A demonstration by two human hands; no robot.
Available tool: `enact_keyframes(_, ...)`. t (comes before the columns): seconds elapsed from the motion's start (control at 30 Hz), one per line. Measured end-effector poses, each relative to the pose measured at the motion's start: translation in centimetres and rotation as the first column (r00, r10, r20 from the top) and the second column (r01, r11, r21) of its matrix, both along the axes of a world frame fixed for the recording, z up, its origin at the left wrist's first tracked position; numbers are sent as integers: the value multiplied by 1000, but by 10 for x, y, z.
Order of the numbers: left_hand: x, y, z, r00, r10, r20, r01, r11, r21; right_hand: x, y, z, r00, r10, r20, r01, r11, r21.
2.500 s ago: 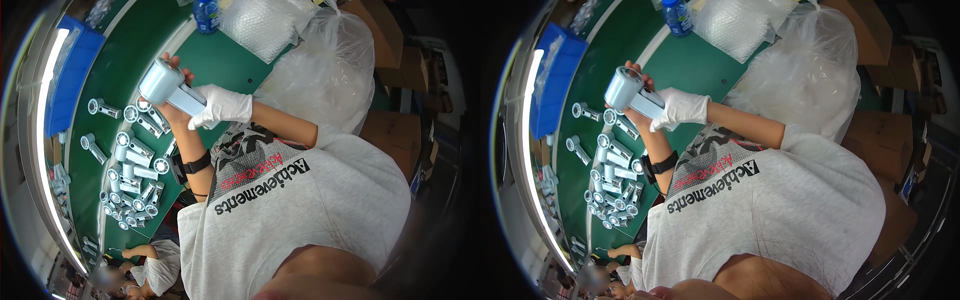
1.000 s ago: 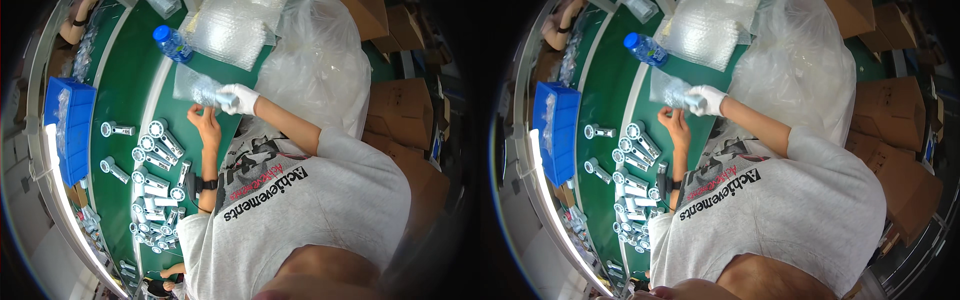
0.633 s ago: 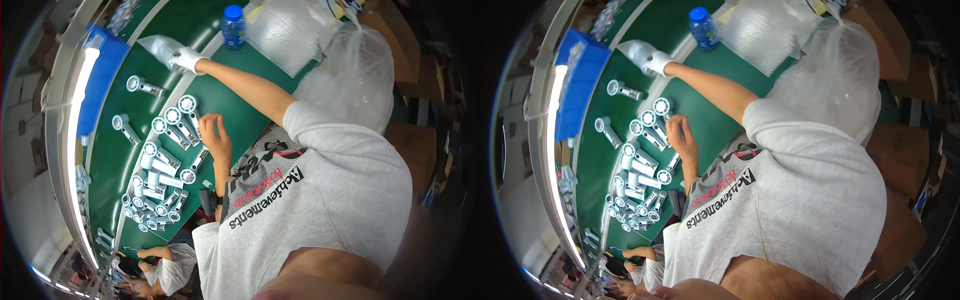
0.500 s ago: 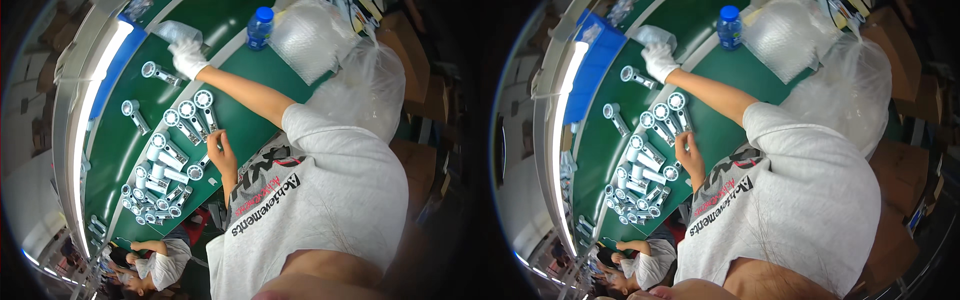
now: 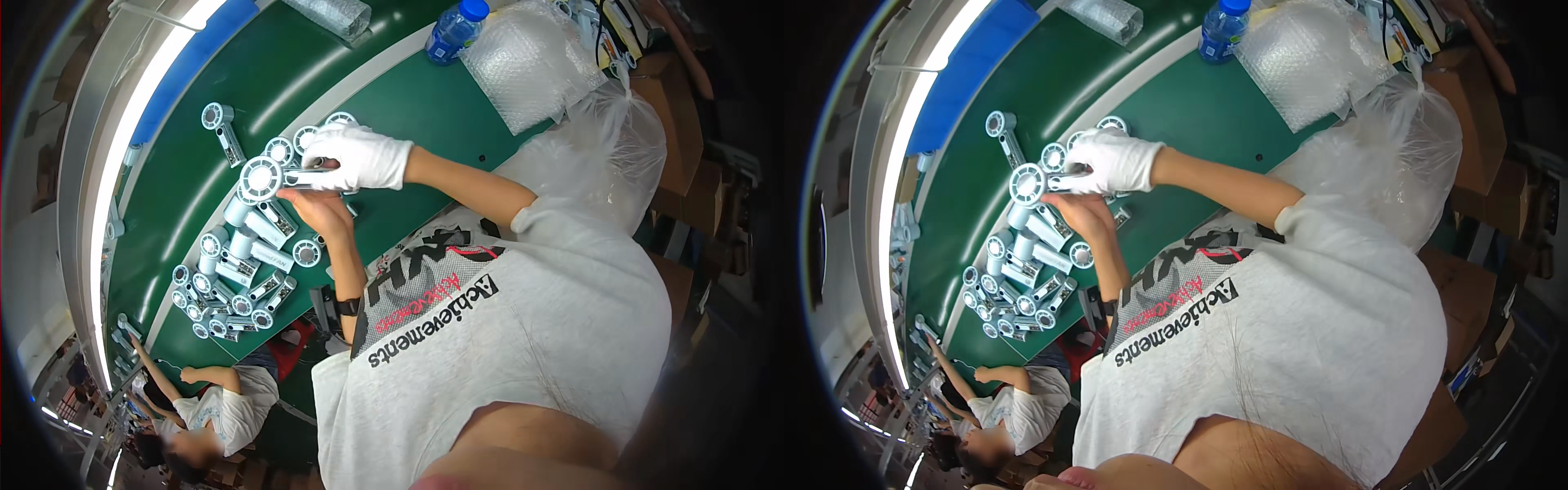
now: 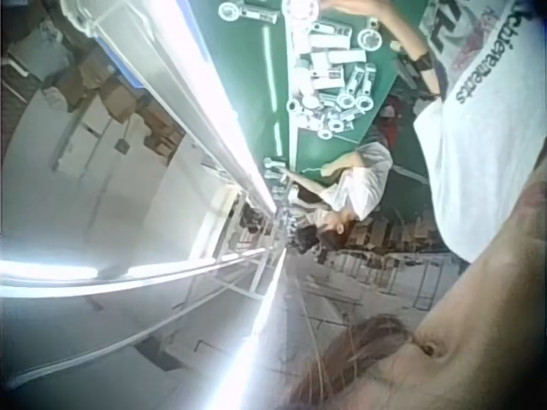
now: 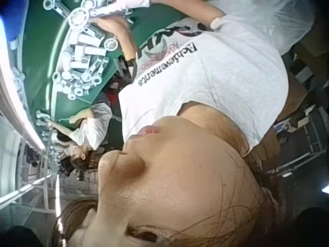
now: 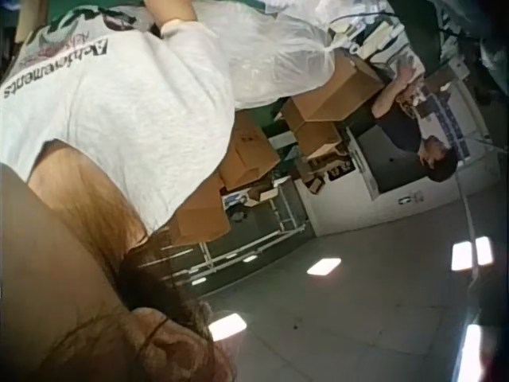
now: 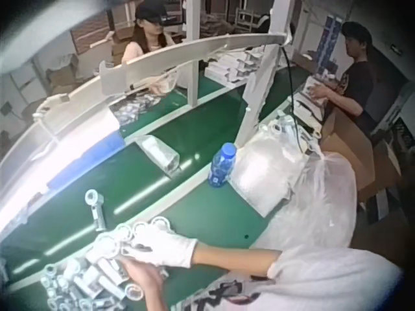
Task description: The person picks up a handheld fan, inspects it, and slides it into a bubble wrap sleeve before placing it back on the table to repeat the process.
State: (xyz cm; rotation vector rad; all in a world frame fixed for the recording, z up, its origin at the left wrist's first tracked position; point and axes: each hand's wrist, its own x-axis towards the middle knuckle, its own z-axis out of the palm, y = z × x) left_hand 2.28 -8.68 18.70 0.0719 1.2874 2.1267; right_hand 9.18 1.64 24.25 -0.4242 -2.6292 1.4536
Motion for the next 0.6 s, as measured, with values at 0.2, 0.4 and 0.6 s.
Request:
enact_keyframes(0.2,22,-13,22,970,-243,-8,242,966,-89,-20,-2,21,887,-307,-344,148,896,-419)
enact_keyframes(0.4,31,-20,42,866,-496,55,486,863,139,-12,10,34,932,-190,-308,-64,751,-657)
enact_keyframes(0.6,25,-21,44,828,-560,36,548,820,165,-2,15,43,921,-199,-335,-107,698,-708)
